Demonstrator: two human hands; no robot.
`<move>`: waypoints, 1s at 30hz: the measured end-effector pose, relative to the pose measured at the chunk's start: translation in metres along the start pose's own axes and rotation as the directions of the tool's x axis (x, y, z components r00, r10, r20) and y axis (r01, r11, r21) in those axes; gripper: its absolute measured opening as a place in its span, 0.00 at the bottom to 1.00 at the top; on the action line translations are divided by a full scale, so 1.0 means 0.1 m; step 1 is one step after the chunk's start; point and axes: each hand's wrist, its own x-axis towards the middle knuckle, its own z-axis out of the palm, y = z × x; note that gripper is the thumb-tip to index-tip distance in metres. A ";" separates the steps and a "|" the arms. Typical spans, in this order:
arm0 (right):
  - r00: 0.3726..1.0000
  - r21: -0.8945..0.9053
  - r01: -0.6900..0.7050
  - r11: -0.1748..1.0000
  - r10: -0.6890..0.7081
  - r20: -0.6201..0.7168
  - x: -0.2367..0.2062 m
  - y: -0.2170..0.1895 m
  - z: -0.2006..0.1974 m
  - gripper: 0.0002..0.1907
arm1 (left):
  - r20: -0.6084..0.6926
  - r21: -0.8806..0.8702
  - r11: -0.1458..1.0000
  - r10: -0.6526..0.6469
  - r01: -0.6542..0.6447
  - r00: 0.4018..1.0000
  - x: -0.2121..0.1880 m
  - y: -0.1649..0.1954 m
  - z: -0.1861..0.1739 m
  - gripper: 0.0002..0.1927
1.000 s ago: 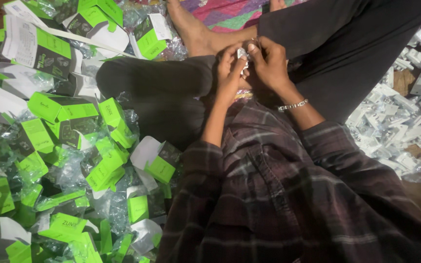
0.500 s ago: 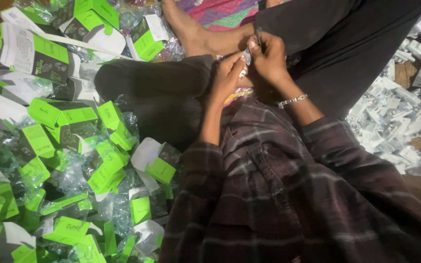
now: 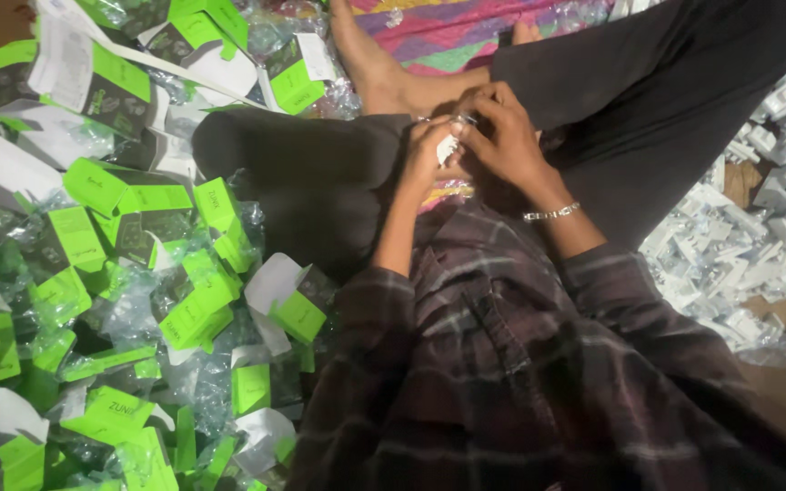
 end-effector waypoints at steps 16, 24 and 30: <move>0.962 0.002 0.180 0.984 -0.175 -0.210 0.41 -0.58 -0.33 0.02 | 0.011 0.025 0.993 -0.119 0.119 0.993 -0.11 0.02 -0.01 0.16; 0.421 -0.131 0.653 0.746 -0.502 -0.756 0.24 -1.79 -1.01 0.08 | 0.278 0.690 0.471 0.529 -0.550 0.802 -0.15 -0.11 0.27 0.13; 0.968 -0.185 0.010 0.983 -0.056 -0.243 1.49 -1.41 -0.40 0.13 | 0.200 0.628 0.680 0.329 -0.379 0.923 -0.22 0.13 0.34 0.13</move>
